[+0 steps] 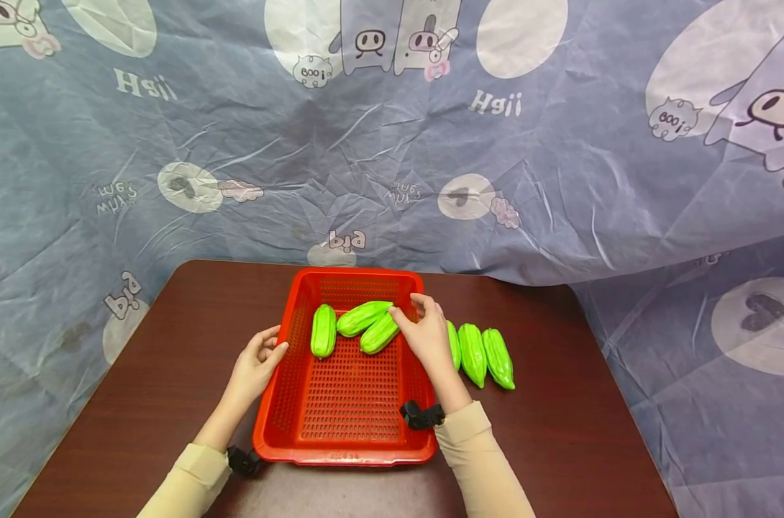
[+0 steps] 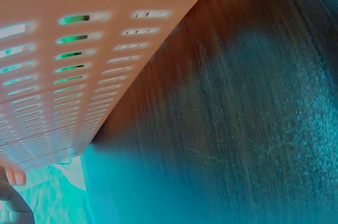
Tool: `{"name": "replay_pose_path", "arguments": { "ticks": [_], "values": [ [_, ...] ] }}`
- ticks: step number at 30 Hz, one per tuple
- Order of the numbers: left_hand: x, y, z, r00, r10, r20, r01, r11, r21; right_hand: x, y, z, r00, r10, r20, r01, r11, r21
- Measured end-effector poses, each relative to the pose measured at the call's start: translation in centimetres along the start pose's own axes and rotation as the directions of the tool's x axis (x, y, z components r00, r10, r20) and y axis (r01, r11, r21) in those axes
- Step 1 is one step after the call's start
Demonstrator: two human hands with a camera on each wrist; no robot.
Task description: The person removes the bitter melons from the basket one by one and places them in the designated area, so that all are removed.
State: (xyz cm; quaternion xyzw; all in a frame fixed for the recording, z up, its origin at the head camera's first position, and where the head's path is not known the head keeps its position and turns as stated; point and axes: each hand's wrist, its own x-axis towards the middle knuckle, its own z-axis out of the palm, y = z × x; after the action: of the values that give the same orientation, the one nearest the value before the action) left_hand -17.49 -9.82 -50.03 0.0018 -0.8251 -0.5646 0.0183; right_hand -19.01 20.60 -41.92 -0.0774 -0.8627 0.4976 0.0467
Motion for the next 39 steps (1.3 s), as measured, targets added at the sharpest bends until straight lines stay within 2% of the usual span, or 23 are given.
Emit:
{"name": "replay_pose_path", "arguments": {
  "ticks": [10,19,30,39],
  "values": [
    [0.1,-0.1,0.0,1.000,-0.001,0.004,0.001,1.000,0.004,0.3,-0.1,2.9,0.999,0.037,0.029,-0.035,0.997,-0.065],
    [0.1,-0.1,0.0,1.000,0.000,0.000,0.000,1.000,0.012,0.2,0.7,4.6,0.998,0.049,0.033,-0.045,0.992,-0.121],
    [0.0,0.0,0.1,1.000,-0.005,-0.005,0.005,1.000,0.019,0.2,0.8,6.1,0.992,0.109,0.060,-0.096,0.977,-0.188],
    [-0.1,-0.1,0.2,1.000,-0.012,0.002,0.012,1.000,0.016,0.5,1.5,7.6,0.988,0.150,0.028,-0.138,0.954,-0.266]
  ]
}}
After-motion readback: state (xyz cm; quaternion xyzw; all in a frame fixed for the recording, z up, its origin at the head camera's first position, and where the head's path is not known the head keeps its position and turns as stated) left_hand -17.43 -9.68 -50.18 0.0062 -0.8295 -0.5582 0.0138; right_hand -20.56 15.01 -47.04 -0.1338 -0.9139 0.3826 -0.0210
